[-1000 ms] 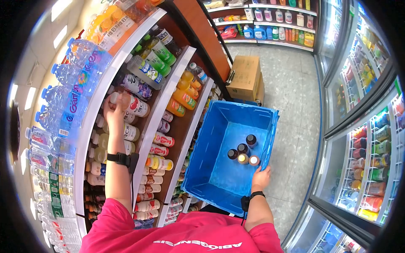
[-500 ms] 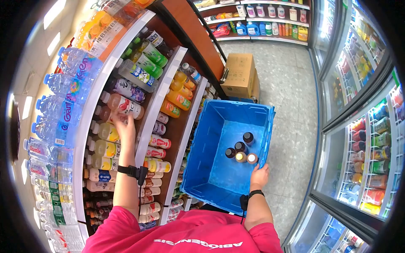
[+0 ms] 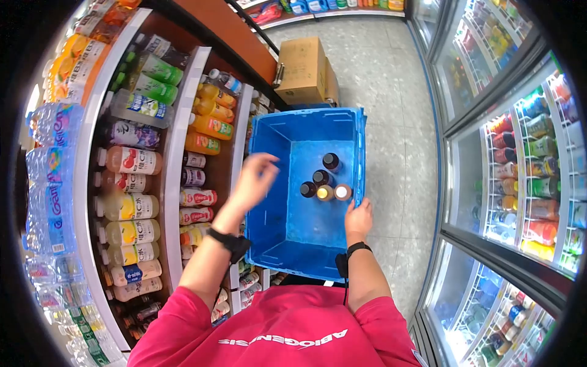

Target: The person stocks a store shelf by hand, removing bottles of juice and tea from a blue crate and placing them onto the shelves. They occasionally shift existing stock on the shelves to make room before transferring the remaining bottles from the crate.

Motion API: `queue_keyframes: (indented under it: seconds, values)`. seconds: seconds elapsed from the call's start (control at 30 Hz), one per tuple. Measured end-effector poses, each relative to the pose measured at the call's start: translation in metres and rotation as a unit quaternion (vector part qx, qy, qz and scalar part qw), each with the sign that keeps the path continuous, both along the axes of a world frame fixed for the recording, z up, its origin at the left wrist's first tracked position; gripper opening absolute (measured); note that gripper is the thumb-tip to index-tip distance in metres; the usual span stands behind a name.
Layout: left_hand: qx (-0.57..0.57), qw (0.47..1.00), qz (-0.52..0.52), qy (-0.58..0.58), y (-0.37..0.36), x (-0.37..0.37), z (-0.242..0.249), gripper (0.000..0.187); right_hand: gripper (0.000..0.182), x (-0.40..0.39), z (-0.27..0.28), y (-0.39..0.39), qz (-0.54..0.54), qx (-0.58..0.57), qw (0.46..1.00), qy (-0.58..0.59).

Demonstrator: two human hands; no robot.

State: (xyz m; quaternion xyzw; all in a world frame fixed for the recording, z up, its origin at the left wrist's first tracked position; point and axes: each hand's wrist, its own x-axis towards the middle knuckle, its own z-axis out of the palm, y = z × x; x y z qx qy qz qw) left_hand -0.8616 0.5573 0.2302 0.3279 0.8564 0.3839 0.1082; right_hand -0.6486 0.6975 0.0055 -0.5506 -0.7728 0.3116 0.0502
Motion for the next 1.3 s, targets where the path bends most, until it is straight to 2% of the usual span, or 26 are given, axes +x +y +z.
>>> queue_keyframes:
  seconds: [0.07,0.13,0.2,0.23,0.3,0.4,0.47,0.5,0.6,0.73,0.8,0.87,0.93,1.0,1.07,1.13,1.2,1.23,1.27,1.3]
  values:
    - [-0.175,0.972,-0.081,-0.132,0.027,0.03,-0.053,0.029,0.033,-0.003,0.022,0.002,0.0,-0.017,0.999,-0.036]
    - [-0.286,0.938,-0.158,-0.117,0.048,0.059,-0.105,0.048,0.033,-0.002,0.027,0.003,0.001,0.007,1.0,0.002]
    - [-0.322,0.932,-0.157,-0.054,0.063,0.083,-0.149,0.054,0.033,0.0,0.02,0.001,-0.009,0.014,1.0,-0.004]
    - [-0.32,0.93,-0.168,-0.062,0.071,0.088,-0.159,0.054,0.033,-0.001,0.026,0.001,-0.009,0.003,1.0,0.005]
    - [-0.445,0.881,-0.122,-0.108,0.092,0.094,-0.181,0.059,0.033,-0.004,0.031,0.002,-0.018,-0.006,1.0,0.001]
    - [-0.387,0.914,-0.119,-0.016,0.094,0.099,-0.211,0.047,0.034,-0.002,0.029,0.002,-0.014,0.0,1.0,-0.019]
    - [-0.37,0.919,-0.135,-0.015,0.095,0.095,-0.228,0.041,0.034,-0.003,0.029,0.002,-0.007,0.01,1.0,0.007]
    - [-0.354,0.926,-0.131,-0.016,0.095,0.095,-0.233,0.036,0.034,-0.003,0.033,0.003,0.0,-0.012,1.0,-0.015]
    - [-0.331,0.933,-0.137,-0.04,0.096,0.092,-0.224,0.039,0.034,-0.003,0.034,0.003,0.003,-0.017,1.0,-0.014]
    - [-0.327,0.932,-0.138,-0.077,0.083,0.086,-0.194,0.046,0.033,-0.004,0.035,0.002,0.0,-0.023,1.0,0.0]
    - [-0.295,0.946,-0.123,-0.044,0.067,0.083,-0.173,0.046,0.033,-0.003,0.031,0.003,-0.007,-0.01,1.0,0.016]
    - [-0.242,0.958,-0.133,-0.08,0.053,0.076,-0.125,0.05,0.033,-0.003,0.03,0.003,0.006,-0.008,0.999,0.037]
    - [-0.225,0.967,-0.086,-0.086,0.035,0.073,-0.084,0.047,0.034,-0.005,0.032,0.003,-0.009,-0.018,1.0,-0.005]
    - [-0.163,0.981,-0.049,-0.091,0.016,0.07,-0.025,0.043,0.036,0.0,0.002,0.001,-0.016,-0.022,0.999,0.024]
    - [-0.042,0.998,0.015,-0.042,-0.007,0.071,0.026,0.041,0.035,0.001,0.007,-0.001,0.005,0.078,0.996,0.031]
    - [-0.039,0.996,0.078,0.008,-0.032,0.07,0.083,0.042,0.035,0.015,-0.062,0.003,0.076,0.03,0.996,-0.031]
    - [0.034,0.988,0.146,0.041,-0.064,0.067,0.118,0.041,0.035,0.025,-0.104,0.009,0.118,0.054,0.991,-0.022]
    - [0.032,0.978,0.191,0.073,-0.072,0.07,0.145,0.04,0.035,0.023,-0.111,0.01,0.146,0.078,0.986,-0.03]
    - [0.026,0.967,0.229,0.106,-0.084,0.069,0.165,0.042,0.035,0.017,-0.096,0.01,0.151,0.08,0.985,-0.024]
    - [-0.004,0.952,0.239,0.191,-0.094,0.067,0.185,0.043,0.035,0.014,-0.073,0.012,0.106,0.024,0.993,-0.039]
